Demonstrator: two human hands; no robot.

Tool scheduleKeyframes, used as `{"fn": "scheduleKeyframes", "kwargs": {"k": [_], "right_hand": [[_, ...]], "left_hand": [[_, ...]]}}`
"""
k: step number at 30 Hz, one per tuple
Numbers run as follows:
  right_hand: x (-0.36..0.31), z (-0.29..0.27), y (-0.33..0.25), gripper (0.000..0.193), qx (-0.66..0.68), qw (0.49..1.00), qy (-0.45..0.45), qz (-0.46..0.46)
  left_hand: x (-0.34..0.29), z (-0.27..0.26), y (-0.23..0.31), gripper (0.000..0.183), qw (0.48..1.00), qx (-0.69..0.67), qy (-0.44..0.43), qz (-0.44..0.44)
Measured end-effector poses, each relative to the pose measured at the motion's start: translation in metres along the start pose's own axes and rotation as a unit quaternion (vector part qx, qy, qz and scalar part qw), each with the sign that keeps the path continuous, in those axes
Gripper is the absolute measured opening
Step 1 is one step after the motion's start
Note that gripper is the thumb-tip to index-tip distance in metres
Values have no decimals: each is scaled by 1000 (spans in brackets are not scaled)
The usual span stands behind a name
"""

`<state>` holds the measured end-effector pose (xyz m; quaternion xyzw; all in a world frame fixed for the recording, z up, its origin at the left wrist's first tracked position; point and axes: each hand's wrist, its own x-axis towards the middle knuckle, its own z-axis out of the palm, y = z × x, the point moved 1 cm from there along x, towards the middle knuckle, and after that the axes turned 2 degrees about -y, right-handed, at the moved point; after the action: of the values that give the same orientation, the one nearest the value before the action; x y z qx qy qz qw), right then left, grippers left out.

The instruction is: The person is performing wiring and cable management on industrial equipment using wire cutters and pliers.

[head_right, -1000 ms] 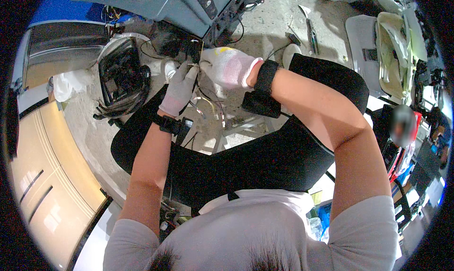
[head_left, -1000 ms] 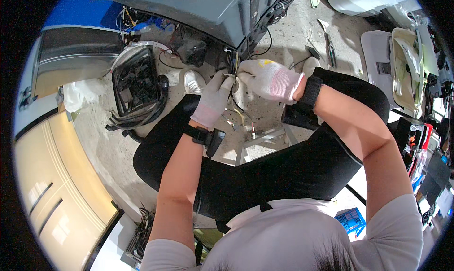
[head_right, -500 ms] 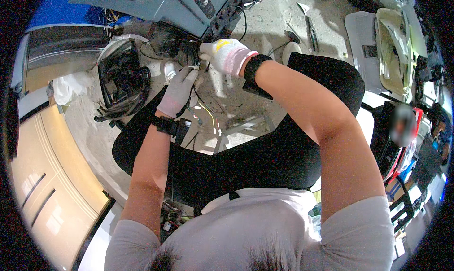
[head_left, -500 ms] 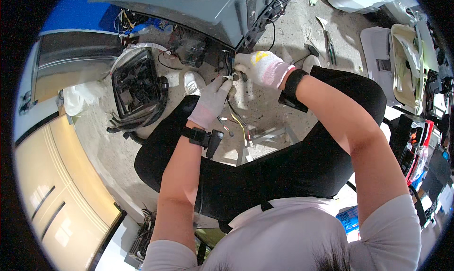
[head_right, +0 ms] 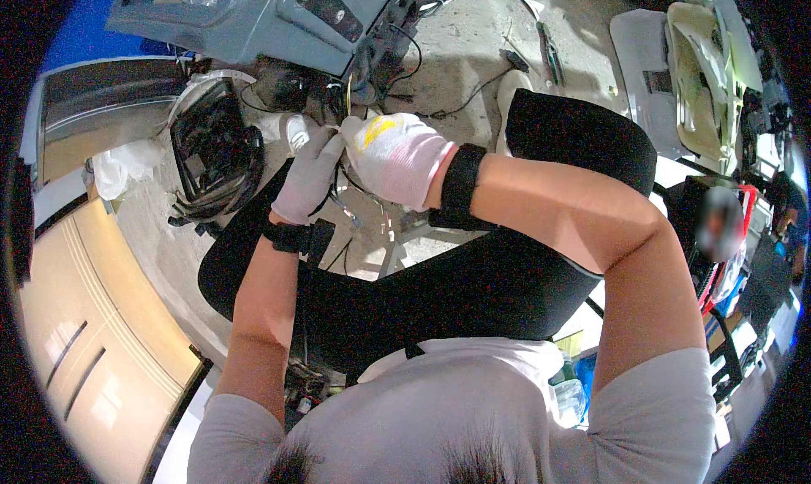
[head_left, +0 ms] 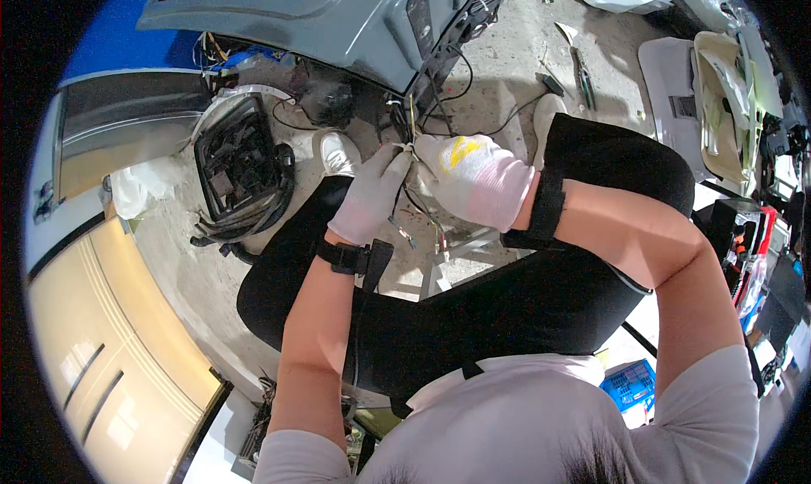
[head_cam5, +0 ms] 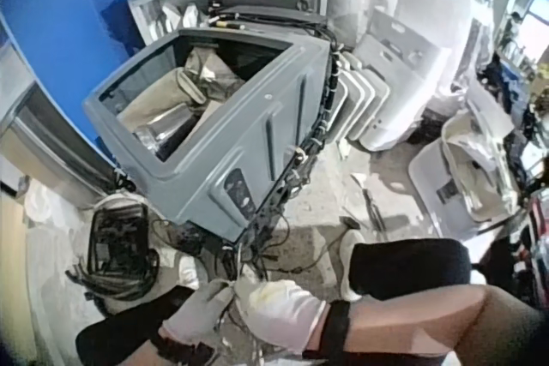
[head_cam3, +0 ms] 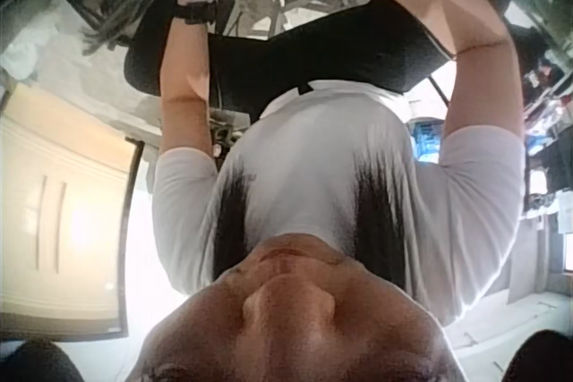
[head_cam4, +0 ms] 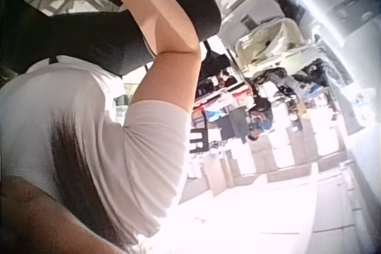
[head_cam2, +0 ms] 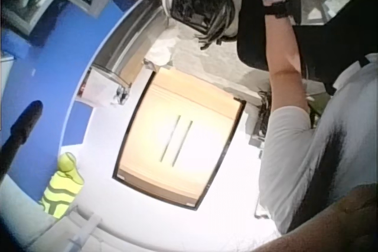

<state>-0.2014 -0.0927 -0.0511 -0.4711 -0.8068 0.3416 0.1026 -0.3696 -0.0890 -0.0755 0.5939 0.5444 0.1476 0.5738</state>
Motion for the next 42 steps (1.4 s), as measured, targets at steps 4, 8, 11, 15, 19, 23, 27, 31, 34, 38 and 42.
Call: {"fn": "scheduleKeyframes", "kwargs": {"k": [4,8,11,15,19,23,27,31,34,38,42], "right_hand": [[-6,-2,-7,19,-19,999,33,-29],[-9,1,-5,18,-24,995,71,-69],[-7,5,-6,15,-19,995,95,-39],[-4,-2,-12,17,27,997,67,-13],[5,-14,2,20,68,995,13,70],[18,-15,34,24,25,996,19,87],[28,-9,40,27,42,995,15,88],[33,-12,41,28,33,997,8,72],[36,-13,46,27,53,997,9,59],[38,-18,41,27,66,996,4,54],[37,-17,37,27,42,997,17,58]], "left_hand": [[3,4,-6,25,974,121,38,187],[4,8,-1,24,999,-24,29,-19],[4,10,-8,24,998,-18,53,10],[-2,7,-1,25,995,26,82,47],[-4,5,-1,25,998,-26,64,11],[-1,9,-3,25,997,-53,56,-1],[-3,5,6,26,999,-25,40,-22],[-5,0,6,34,997,-34,2,-70],[-3,0,-2,28,998,-2,-23,-61],[-3,-3,-5,28,997,65,-30,24],[-4,-2,-3,28,999,29,-23,7]]}}
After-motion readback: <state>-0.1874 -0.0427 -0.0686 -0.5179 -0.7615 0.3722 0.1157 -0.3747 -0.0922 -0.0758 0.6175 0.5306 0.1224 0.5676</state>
